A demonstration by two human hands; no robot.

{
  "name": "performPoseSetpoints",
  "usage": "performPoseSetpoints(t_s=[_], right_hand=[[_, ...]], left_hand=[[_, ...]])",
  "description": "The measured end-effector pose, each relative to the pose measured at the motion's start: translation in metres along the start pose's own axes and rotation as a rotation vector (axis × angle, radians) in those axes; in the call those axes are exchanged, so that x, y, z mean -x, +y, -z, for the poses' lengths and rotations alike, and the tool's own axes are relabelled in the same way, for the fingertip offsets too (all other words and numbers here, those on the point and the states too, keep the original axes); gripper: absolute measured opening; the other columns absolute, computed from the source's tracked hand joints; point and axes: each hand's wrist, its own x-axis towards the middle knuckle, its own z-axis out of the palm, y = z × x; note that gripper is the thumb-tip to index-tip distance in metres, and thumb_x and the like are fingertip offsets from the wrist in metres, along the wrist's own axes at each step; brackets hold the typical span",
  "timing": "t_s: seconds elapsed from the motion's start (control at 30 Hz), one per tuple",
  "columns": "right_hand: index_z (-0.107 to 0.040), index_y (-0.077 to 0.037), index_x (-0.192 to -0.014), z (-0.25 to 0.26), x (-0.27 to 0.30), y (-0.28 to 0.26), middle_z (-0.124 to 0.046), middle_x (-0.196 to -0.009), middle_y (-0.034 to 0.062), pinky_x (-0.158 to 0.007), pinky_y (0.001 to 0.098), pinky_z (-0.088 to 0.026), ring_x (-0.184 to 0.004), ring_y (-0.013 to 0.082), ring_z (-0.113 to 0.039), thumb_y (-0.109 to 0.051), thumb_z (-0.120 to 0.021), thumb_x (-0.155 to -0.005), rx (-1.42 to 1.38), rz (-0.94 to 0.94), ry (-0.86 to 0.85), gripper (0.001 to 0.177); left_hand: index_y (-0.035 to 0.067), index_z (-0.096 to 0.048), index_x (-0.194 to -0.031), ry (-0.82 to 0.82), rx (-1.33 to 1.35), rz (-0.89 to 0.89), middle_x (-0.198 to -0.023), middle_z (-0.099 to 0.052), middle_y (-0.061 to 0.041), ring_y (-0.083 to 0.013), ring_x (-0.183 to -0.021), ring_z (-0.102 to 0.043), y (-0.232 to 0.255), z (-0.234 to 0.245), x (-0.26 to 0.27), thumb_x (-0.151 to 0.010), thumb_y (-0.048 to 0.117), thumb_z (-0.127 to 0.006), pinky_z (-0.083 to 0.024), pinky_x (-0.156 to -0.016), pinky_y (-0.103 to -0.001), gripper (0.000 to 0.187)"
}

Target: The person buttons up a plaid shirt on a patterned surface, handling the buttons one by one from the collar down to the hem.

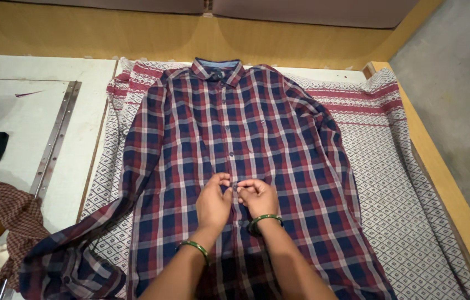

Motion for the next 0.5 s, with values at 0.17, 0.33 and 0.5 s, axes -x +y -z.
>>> performPoseSetpoints(t_s=[0.17, 0.33, 0.5], right_hand=[[-0.079, -0.002, -0.099, -0.002, 0.007, -0.014, -0.075, -0.071, 0.0030, -0.054, 0.0219, -0.051, -0.060, 0.0075, -0.068, -0.007, -0.075, -0.086, 0.082, -0.045, 0.035, 0.014], [-0.080, -0.002, -0.099, -0.001, 0.011, -0.021, -0.075, -0.070, 0.0036, -0.056, 0.0218, -0.053, -0.060, 0.0074, -0.069, -0.004, -0.074, -0.083, 0.106, -0.004, 0.042, 0.017], [-0.081, -0.005, -0.101, 0.004, 0.012, -0.016, -0.074, -0.070, 0.0008, -0.058, 0.0208, -0.051, -0.061, 0.0053, -0.066, -0.004, -0.074, -0.080, 0.142, 0.072, -0.031, 0.023]], left_hand=[[0.016, -0.064, -0.119, -0.009, -0.012, 0.131, -0.094, -0.075, 0.001, -0.0210, -0.071, -0.069, 0.019, 0.006, 0.003, -0.078, 0.015, -0.077, -0.054, -0.070, -0.038, 0.043], [0.014, -0.064, -0.117, 0.080, -0.007, 0.130, -0.091, -0.071, -0.001, -0.0218, -0.071, -0.067, 0.023, 0.005, 0.002, -0.074, 0.014, -0.081, -0.053, -0.068, -0.040, 0.046], [0.014, -0.066, -0.113, 0.108, -0.024, 0.111, -0.089, -0.072, 0.000, -0.0203, -0.073, -0.067, 0.017, 0.001, -0.001, -0.076, 0.016, -0.081, -0.053, -0.068, -0.039, 0.041]])
